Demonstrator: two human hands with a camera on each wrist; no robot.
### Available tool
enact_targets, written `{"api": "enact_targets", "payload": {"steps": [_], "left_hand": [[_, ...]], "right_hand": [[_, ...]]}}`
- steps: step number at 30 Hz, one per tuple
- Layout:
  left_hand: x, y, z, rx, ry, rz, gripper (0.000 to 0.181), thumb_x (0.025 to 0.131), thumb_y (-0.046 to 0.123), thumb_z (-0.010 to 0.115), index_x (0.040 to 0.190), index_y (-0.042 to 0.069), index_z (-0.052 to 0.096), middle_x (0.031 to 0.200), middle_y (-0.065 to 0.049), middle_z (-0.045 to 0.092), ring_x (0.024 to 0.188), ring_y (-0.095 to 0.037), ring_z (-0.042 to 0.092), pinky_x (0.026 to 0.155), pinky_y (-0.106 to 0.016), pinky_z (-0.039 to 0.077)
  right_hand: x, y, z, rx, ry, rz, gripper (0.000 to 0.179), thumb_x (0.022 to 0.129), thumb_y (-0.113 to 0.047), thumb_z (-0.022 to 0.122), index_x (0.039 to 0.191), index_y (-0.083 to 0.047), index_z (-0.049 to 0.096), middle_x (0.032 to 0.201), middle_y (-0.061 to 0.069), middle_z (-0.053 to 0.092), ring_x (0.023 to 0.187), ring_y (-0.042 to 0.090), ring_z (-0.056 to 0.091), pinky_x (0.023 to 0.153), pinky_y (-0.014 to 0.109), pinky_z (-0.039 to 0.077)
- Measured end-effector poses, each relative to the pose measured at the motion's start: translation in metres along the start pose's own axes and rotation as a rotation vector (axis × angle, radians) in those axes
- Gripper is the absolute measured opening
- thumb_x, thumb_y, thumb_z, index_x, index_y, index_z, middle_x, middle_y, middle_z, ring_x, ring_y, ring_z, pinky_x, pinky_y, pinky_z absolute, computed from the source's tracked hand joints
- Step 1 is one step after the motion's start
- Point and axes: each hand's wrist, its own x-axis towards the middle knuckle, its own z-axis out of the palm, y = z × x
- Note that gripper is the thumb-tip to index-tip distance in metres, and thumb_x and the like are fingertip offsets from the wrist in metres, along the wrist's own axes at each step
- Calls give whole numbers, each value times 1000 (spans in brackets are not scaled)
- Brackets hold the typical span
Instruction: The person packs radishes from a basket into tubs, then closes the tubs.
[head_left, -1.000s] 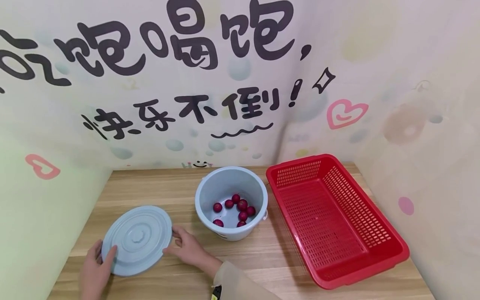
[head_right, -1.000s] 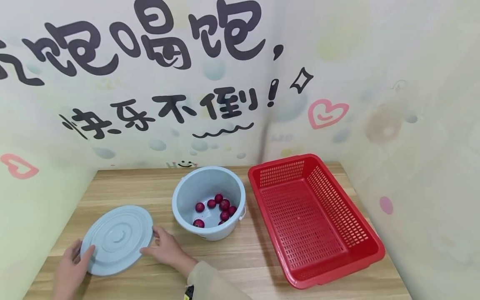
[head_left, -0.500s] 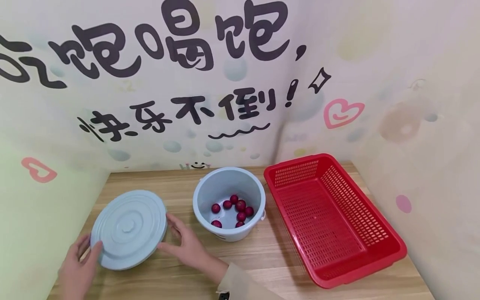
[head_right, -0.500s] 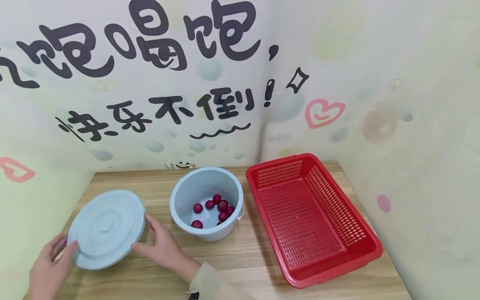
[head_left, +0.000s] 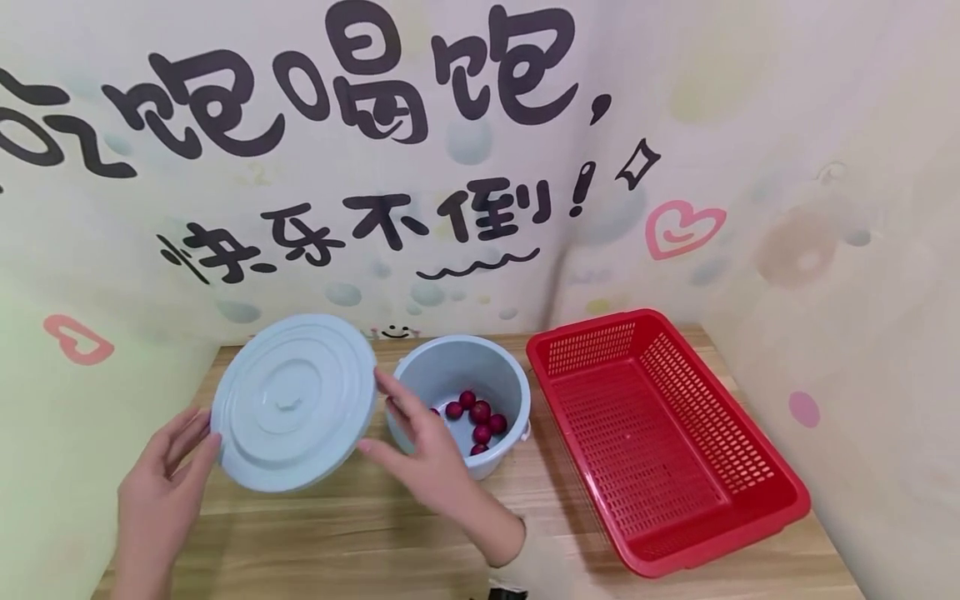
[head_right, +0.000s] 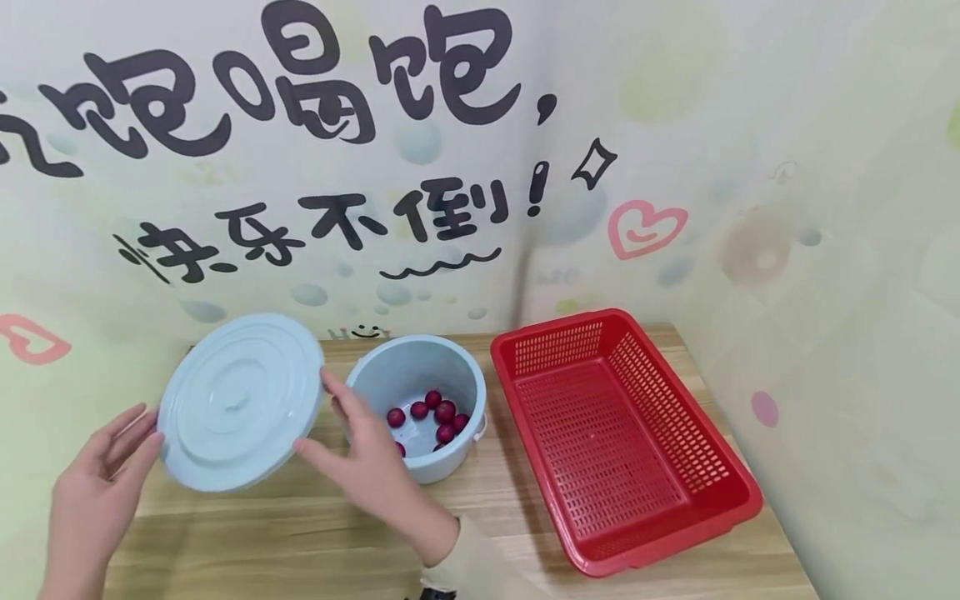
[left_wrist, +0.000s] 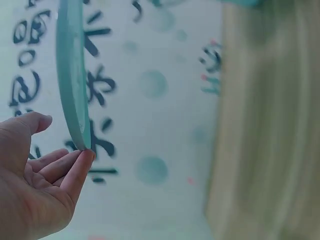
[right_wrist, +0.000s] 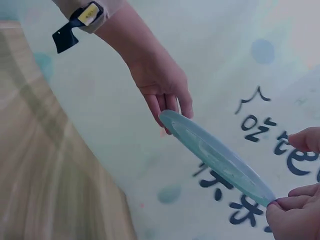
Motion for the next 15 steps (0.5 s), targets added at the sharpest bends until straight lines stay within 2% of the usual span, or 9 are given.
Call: {"api": "enact_targets", "payload": {"steps": [2,4,8,11,15], "left_hand": [[-1,15,6,-36,-20,34,51,97,17,64,145,11,50,130,24,61,107,24,54,83,2,45],[-3,28,15,-62,-46,80,50,97,15,64,145,9,50,134,16,62,110,21,54,85,0,46],[-8,48,39,-127,-109,187,49,96,8,64,142,1,50,139,-11,61,108,20,57,87,-4,48],[-13,57,59,-162,-155,238,48,94,5,65,140,-2,51,137,-24,59,107,18,58,87,-6,49],[-20,63,86,-136,-235,250,49,95,10,66,140,-1,51,139,-22,59,121,-9,64,91,-6,47]], "right_hand": [[-2,-5,-13,0,34,-30,70,92,0,66,153,1,32,159,16,37,149,27,34,120,31,32],[-5,-7,-28,0,73,-38,69,91,2,65,153,2,32,158,18,38,149,30,34,120,32,31],[-13,-10,-56,11,140,7,68,93,2,63,153,2,31,159,19,36,150,30,31,121,31,28],[-20,-9,-76,0,181,41,68,94,1,62,154,2,31,160,18,35,151,29,29,121,30,27],[-31,-6,-100,-70,246,97,65,94,0,62,152,2,33,159,18,37,151,29,30,119,32,29]]}}
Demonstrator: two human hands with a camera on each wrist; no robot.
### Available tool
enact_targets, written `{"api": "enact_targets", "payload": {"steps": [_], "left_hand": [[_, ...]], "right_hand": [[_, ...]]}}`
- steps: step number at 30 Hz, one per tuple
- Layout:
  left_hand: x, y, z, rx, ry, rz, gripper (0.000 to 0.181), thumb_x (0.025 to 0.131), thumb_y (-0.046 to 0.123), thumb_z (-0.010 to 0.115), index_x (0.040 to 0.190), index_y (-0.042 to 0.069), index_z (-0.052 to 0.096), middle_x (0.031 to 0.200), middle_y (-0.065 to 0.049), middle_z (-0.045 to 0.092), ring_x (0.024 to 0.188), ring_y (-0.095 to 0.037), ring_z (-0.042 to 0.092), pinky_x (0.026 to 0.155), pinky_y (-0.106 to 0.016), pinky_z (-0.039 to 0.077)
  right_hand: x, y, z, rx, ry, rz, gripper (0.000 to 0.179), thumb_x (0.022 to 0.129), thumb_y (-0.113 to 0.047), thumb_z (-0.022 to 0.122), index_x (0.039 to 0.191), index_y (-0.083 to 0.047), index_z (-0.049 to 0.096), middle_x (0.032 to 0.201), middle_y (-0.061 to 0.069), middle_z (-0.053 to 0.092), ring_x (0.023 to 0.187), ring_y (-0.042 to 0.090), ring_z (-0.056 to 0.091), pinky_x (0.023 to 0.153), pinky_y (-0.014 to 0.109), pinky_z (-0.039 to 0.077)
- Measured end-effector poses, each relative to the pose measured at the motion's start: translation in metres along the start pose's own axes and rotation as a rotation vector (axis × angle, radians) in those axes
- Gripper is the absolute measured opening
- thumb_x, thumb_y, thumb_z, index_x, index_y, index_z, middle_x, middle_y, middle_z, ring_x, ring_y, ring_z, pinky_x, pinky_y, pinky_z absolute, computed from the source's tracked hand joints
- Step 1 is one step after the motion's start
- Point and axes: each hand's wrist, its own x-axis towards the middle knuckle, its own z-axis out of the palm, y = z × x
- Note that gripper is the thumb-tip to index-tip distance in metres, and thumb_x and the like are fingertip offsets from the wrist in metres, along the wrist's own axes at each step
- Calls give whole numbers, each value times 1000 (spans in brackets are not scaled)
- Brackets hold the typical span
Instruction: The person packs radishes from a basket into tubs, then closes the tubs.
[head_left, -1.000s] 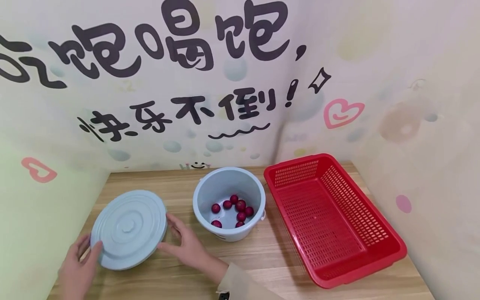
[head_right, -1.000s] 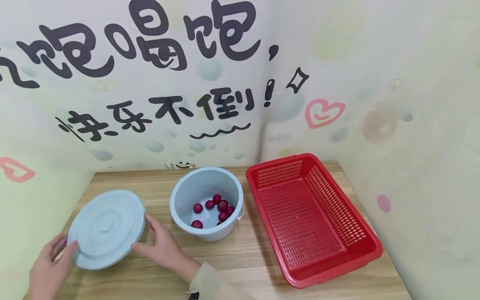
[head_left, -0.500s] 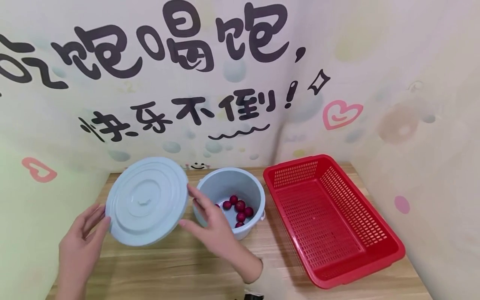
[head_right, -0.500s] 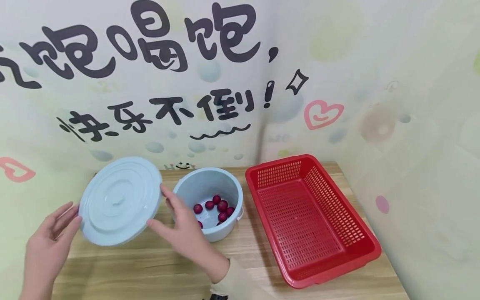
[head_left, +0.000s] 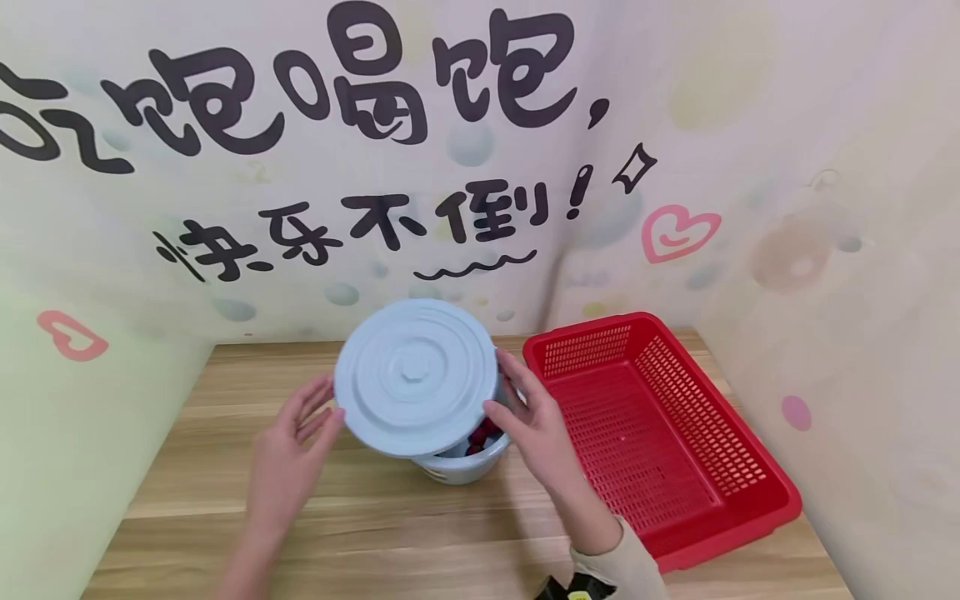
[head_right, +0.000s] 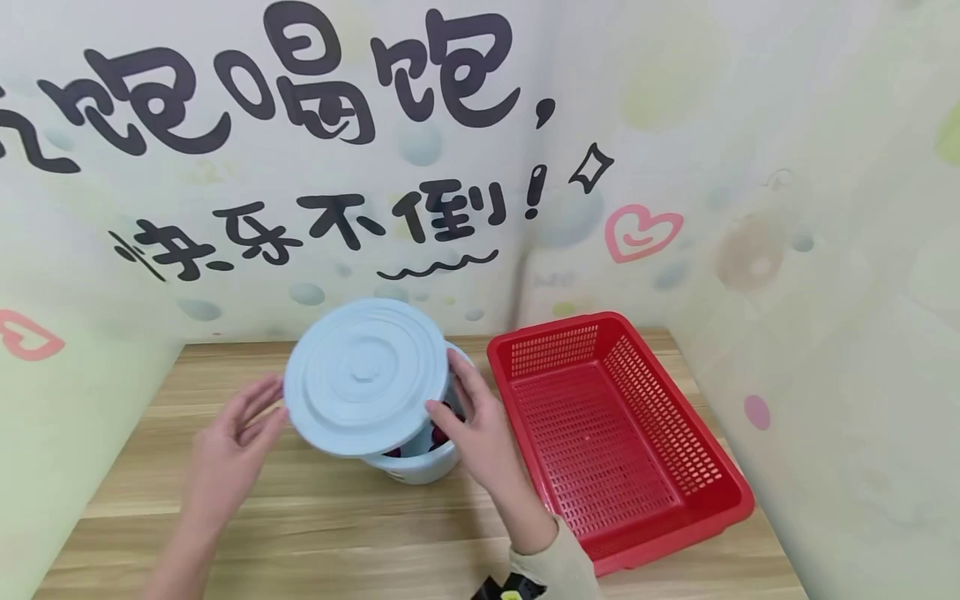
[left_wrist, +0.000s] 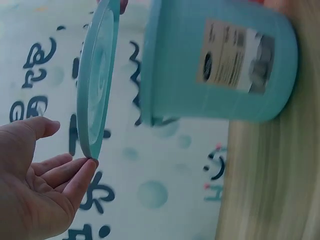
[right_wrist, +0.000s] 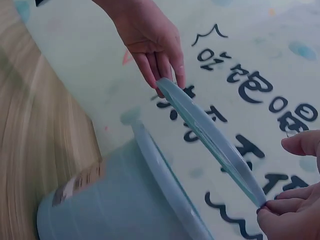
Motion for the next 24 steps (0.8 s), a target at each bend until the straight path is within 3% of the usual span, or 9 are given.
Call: {"api": "enact_targets", "payload": {"steps": [3,5,11,24], "left_hand": [[-1,0,17,22,-66,-28,50,96,14,65,141,0,50,141,-20,58,128,-31,59,95,-12,47],[-3,0,25,30,-102,-46,51,96,16,65,141,0,49,142,-20,57,130,-34,58,98,-18,48],[-6,-2,39,24,-133,-53,51,93,10,68,140,-2,51,140,-22,58,131,-34,57,102,-33,49],[-12,-12,46,28,-132,-62,52,93,10,68,140,-2,50,139,-20,59,130,-33,58,102,-35,51]], "right_hand": [[-4,4,-14,-82,49,72,64,95,-4,62,152,-1,35,158,14,39,150,26,32,117,32,32],[-7,6,-21,-123,72,130,63,96,-7,62,153,-4,36,159,12,39,150,24,34,116,32,33],[-12,14,-30,-161,80,230,64,96,-11,63,153,-7,36,159,12,38,149,26,36,113,36,37],[-16,28,-35,-201,62,269,63,96,-12,63,153,-7,36,159,11,38,150,26,34,115,39,36]]}}
